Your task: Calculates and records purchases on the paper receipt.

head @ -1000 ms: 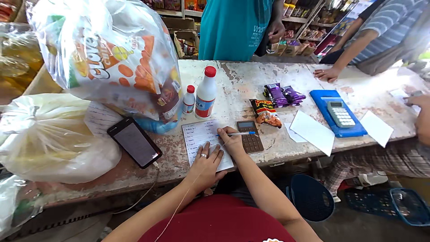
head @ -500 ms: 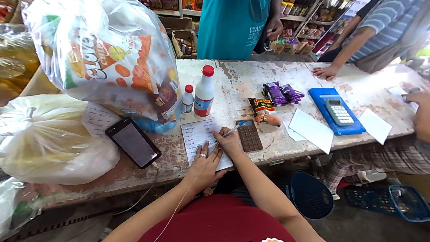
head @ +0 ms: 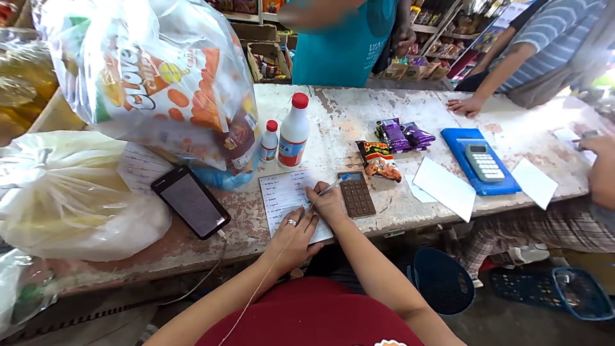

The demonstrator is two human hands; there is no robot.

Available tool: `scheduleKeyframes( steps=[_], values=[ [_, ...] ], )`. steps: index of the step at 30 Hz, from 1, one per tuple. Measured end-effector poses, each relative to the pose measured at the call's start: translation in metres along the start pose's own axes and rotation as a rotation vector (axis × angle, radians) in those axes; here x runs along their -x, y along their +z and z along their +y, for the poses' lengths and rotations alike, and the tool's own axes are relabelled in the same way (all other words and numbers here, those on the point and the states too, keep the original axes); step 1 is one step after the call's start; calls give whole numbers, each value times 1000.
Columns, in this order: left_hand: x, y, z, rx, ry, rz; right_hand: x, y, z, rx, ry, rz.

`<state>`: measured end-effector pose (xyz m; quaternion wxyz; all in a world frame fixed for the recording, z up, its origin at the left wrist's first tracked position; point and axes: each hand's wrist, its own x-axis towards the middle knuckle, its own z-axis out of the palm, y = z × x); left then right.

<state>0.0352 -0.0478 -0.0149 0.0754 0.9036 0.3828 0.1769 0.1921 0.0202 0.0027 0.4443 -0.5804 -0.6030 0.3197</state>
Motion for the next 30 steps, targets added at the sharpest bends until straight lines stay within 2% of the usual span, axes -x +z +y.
scheduleKeyframes(
  steps=[16,30],
  values=[
    [0,3,-1,-29,16,43,-1,2,5,-2,-56,9],
    [0,4,-1,-24,20,58,-1,-1,0,86,41,-69]
  ],
)
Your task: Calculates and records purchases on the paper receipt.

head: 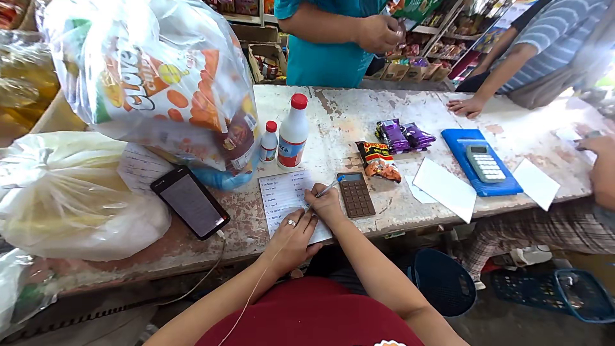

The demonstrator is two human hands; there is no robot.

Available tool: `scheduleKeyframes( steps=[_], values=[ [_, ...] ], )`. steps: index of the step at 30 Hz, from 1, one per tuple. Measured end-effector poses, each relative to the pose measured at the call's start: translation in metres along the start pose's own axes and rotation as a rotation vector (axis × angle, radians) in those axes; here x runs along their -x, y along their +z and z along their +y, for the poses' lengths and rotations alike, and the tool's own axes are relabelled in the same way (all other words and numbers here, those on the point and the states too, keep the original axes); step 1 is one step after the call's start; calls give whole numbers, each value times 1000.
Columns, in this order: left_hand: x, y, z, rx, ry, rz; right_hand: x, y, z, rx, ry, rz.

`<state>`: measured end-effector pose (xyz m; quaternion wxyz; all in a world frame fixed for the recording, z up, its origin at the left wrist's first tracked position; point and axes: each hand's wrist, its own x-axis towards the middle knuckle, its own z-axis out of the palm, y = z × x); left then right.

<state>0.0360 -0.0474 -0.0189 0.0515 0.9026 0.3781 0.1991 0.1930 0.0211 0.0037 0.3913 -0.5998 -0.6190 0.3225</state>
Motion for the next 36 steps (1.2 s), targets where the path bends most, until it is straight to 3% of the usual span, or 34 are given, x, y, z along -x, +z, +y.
scheduleKeyframes(
  steps=[5,10,16,18,22,25,28,31,36],
  values=[
    [0,-2,0,-14,-3,-17,-1,2,-1,-15,-22,33],
    [0,-6,2,17,-22,-79,11,-14,5,-252,-54,36],
    [-1,-9,2,52,-38,-136,47,-35,27,-14,-103,96],
    [1,-7,0,90,7,-89,50,-34,28,22,-120,115],
    [13,0,-11,301,158,192,44,-31,21,38,-75,133],
    [36,-18,-25,313,173,248,43,-29,22,21,-89,145],
    [80,-47,-43,198,86,331,44,-30,22,-9,-90,146],
    [129,-72,-70,76,-138,446,46,-29,22,-1,-111,143],
    [179,-85,-112,-10,-405,513,50,-28,19,22,-107,154]
  ],
)
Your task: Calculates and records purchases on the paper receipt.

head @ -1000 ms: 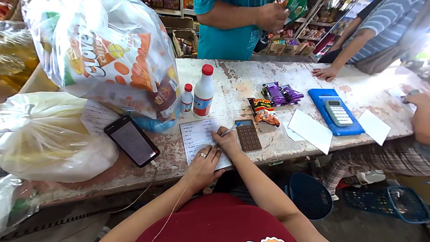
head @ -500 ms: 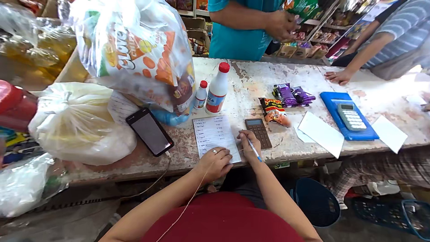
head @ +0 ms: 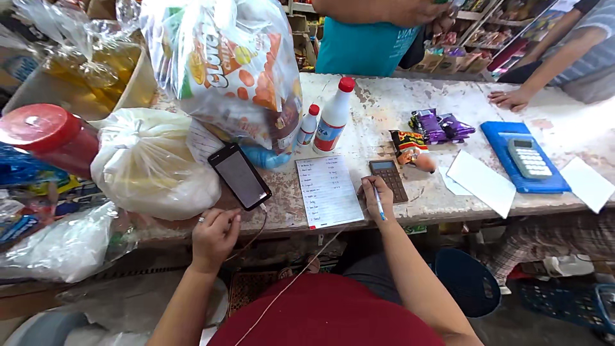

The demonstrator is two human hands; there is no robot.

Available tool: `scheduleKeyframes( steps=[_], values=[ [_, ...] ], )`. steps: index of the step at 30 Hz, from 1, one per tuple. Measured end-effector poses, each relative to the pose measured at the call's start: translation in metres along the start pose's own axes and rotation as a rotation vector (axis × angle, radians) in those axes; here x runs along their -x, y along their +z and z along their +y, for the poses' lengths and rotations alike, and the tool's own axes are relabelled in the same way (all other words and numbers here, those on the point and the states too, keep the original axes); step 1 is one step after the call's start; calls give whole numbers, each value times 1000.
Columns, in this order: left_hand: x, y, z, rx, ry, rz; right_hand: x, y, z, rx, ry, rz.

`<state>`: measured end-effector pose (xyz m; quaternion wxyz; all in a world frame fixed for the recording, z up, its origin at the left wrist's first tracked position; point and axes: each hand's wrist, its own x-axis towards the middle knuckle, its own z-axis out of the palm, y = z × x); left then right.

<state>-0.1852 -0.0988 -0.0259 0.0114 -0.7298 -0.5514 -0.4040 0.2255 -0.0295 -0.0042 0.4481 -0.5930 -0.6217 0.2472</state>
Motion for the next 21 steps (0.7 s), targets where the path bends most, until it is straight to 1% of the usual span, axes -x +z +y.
scheduleKeyframes(
  steps=[2,4,8,10,16,21],
  values=[
    [1,2,-9,17,-20,-15,1,1,1,16,-21,9],
    [-3,6,-10,41,-60,-46,0,2,0,45,-26,12],
    [-19,6,-8,107,-247,-50,-5,6,1,113,-39,4],
    [-22,9,-8,110,-296,-47,-6,6,6,135,-42,2],
    [-18,18,-3,0,-239,-1,-10,6,11,66,-106,6],
    [-17,17,-6,30,-243,6,-8,5,15,92,-79,27]
  ],
)
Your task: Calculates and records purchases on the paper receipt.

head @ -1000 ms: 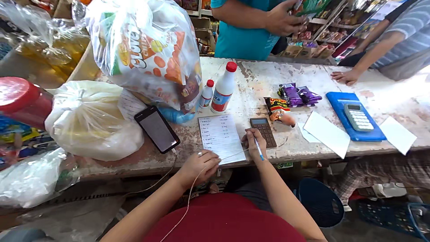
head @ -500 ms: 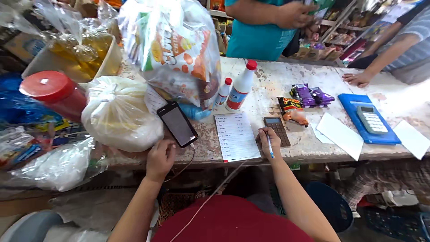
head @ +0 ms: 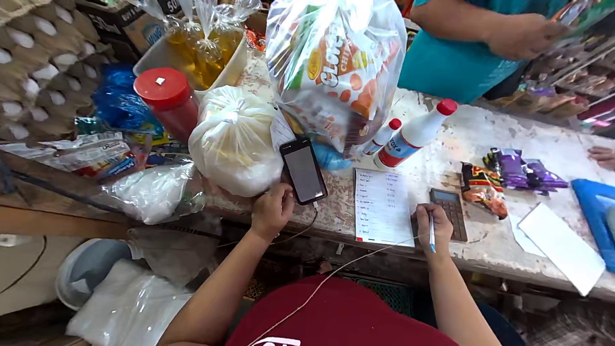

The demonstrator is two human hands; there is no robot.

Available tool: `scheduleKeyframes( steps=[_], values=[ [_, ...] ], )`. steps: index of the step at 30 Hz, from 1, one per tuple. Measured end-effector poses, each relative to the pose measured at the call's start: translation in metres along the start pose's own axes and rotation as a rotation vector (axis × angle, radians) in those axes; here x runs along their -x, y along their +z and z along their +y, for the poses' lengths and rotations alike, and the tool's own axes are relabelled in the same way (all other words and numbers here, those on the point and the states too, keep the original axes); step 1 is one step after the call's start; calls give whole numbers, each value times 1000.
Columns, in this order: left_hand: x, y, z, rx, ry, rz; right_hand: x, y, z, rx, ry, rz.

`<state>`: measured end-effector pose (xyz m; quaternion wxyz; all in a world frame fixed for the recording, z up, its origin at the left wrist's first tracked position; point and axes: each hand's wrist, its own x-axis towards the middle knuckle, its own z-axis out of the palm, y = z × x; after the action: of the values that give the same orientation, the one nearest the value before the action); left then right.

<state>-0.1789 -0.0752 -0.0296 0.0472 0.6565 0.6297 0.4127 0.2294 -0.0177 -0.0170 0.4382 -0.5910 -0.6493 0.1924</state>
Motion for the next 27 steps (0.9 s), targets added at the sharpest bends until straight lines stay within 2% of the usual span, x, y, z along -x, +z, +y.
scheduleKeyframes(
  steps=[11,27],
  values=[
    [2,3,-2,-4,-6,32,-1,1,-14,131,49,-29],
    [3,3,5,-88,-41,62,3,2,-7,-24,56,-22]
  ],
)
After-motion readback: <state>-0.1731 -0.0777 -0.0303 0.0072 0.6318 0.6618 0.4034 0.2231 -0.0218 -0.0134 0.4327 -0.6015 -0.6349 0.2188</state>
